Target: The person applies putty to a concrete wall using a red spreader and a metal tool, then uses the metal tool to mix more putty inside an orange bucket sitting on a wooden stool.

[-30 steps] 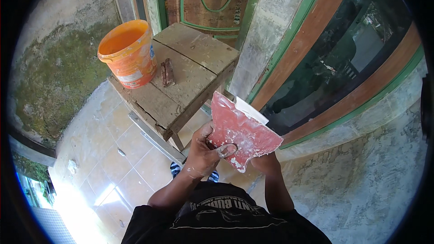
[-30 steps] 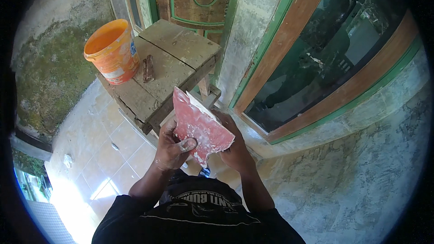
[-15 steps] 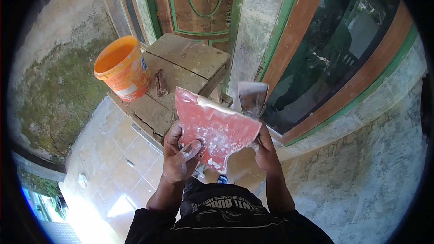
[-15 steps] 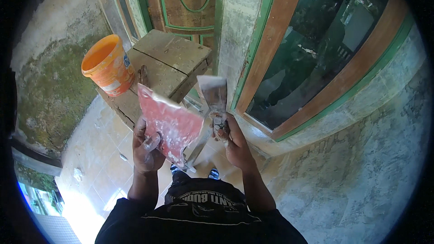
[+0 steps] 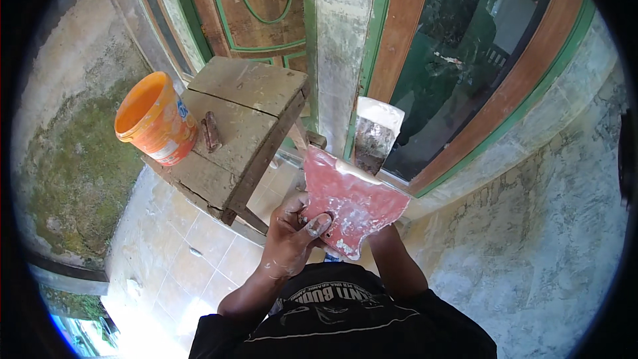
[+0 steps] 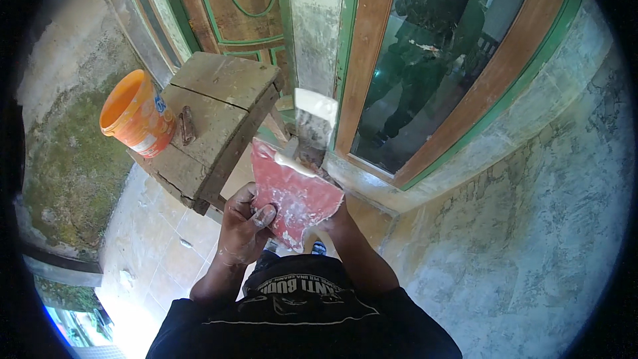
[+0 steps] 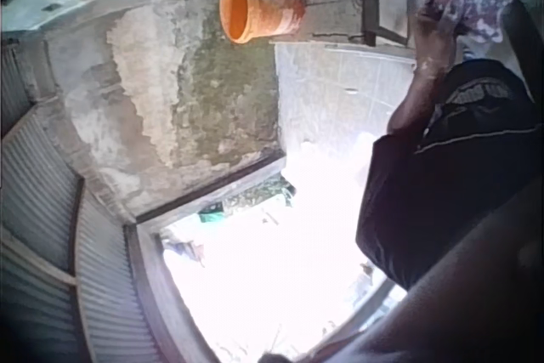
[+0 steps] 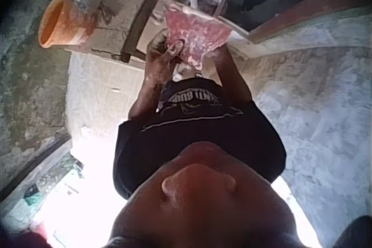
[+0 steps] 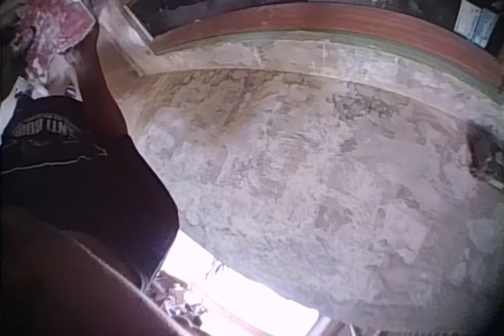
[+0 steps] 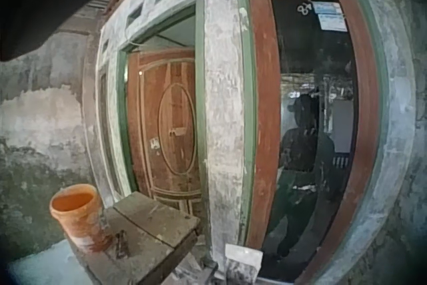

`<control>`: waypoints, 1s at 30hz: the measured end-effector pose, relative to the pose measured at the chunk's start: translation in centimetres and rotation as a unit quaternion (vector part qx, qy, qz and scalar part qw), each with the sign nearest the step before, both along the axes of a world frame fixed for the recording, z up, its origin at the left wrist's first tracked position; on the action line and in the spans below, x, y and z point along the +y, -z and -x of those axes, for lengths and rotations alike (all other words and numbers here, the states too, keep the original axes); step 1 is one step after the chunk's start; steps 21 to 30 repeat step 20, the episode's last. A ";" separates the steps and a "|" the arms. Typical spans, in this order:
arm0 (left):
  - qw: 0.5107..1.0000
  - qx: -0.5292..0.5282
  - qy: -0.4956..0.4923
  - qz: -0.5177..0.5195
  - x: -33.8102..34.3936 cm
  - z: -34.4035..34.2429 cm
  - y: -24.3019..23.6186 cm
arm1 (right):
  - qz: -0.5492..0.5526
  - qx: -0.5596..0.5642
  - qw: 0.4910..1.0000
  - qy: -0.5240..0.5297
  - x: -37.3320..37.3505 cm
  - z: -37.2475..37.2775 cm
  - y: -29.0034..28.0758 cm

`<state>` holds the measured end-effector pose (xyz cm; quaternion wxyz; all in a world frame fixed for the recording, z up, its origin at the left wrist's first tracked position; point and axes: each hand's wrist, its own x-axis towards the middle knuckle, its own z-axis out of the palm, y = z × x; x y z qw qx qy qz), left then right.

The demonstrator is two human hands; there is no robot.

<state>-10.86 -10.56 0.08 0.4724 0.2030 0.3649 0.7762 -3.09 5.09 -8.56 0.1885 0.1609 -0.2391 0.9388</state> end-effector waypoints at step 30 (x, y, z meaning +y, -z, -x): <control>0.989 0.089 -0.116 -0.029 -0.4 4.4 -1.8 | -0.409 -0.245 0.835 0.275 4.3 -2.4 6.5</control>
